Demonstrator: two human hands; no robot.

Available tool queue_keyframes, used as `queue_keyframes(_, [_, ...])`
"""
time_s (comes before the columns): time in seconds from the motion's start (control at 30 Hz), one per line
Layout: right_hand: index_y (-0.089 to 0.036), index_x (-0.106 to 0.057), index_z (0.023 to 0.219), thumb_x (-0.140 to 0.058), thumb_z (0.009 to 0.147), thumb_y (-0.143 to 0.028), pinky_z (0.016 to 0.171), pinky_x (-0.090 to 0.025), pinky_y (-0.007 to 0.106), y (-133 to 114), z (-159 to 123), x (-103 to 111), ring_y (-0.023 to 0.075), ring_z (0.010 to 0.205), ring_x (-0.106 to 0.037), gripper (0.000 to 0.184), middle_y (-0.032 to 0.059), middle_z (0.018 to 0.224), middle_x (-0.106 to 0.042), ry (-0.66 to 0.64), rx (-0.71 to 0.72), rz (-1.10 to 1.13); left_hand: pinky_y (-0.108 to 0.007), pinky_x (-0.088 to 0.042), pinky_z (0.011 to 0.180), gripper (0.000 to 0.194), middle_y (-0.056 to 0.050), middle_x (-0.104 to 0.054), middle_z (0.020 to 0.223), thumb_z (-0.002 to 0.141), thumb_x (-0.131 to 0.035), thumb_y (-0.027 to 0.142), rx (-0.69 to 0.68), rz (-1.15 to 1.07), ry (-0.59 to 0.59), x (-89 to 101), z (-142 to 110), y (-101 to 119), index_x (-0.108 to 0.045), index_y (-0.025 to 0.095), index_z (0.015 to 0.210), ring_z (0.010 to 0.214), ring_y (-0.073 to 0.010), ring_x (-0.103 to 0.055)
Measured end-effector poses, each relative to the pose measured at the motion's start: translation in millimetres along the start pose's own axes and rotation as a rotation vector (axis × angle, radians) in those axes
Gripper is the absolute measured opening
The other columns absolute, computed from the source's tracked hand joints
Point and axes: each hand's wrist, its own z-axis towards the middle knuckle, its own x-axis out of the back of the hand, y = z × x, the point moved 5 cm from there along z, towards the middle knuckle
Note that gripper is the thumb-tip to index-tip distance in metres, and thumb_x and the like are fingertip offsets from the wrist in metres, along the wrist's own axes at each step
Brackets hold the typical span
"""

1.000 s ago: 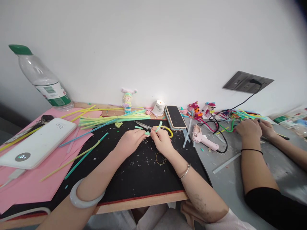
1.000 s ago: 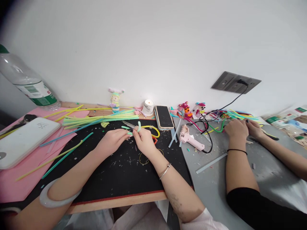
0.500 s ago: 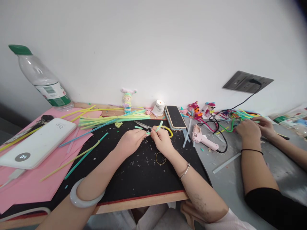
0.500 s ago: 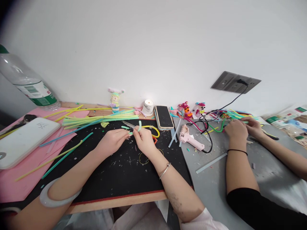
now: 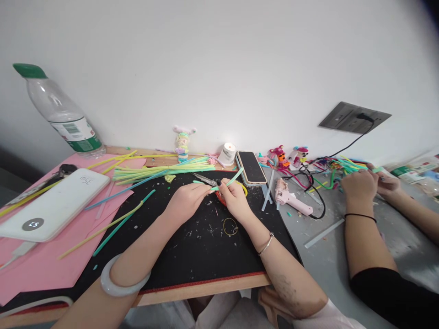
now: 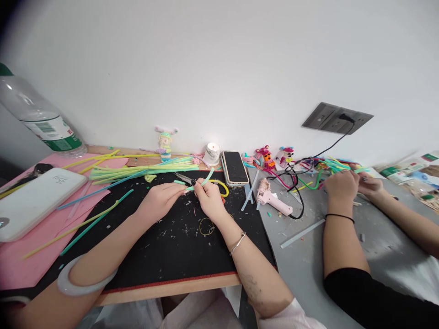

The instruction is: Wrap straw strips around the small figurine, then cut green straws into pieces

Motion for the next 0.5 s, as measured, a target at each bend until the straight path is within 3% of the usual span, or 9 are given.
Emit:
queue_keyframes(0.33, [-0.02, -0.037, 0.062, -0.042, 0.089, -0.047, 0.043, -0.022, 0.022, 8.2, 2.3, -0.6, 0.008, 0.044, -0.025, 0.038, -0.007, 0.049, -0.029, -0.014, -0.05, 0.105, -0.028, -0.052, 0.071, 0.028, -0.008, -0.071, 0.082, 0.091, -0.04, 0.02, 0.048, -0.01, -0.034, -1.7, -0.5, 0.4, -0.065, 0.015, 0.081, 0.075, -0.0167, -0.066])
queue_keyframes(0.5, [-0.02, -0.038, 0.063, -0.042, 0.088, -0.05, 0.042, -0.022, 0.021, 8.3, 2.8, 1.9, 0.0077, 0.043, -0.025, 0.039, -0.0071, 0.05, -0.029, -0.003, -0.063, 0.104, -0.027, -0.052, 0.07, 0.018, -0.004, -0.072, 0.084, 0.087, -0.051, 0.028, 0.208, -0.133, -0.011, -2.7, -0.6, -8.8, -0.066, 0.018, 0.088, 0.075, -0.0165, -0.067])
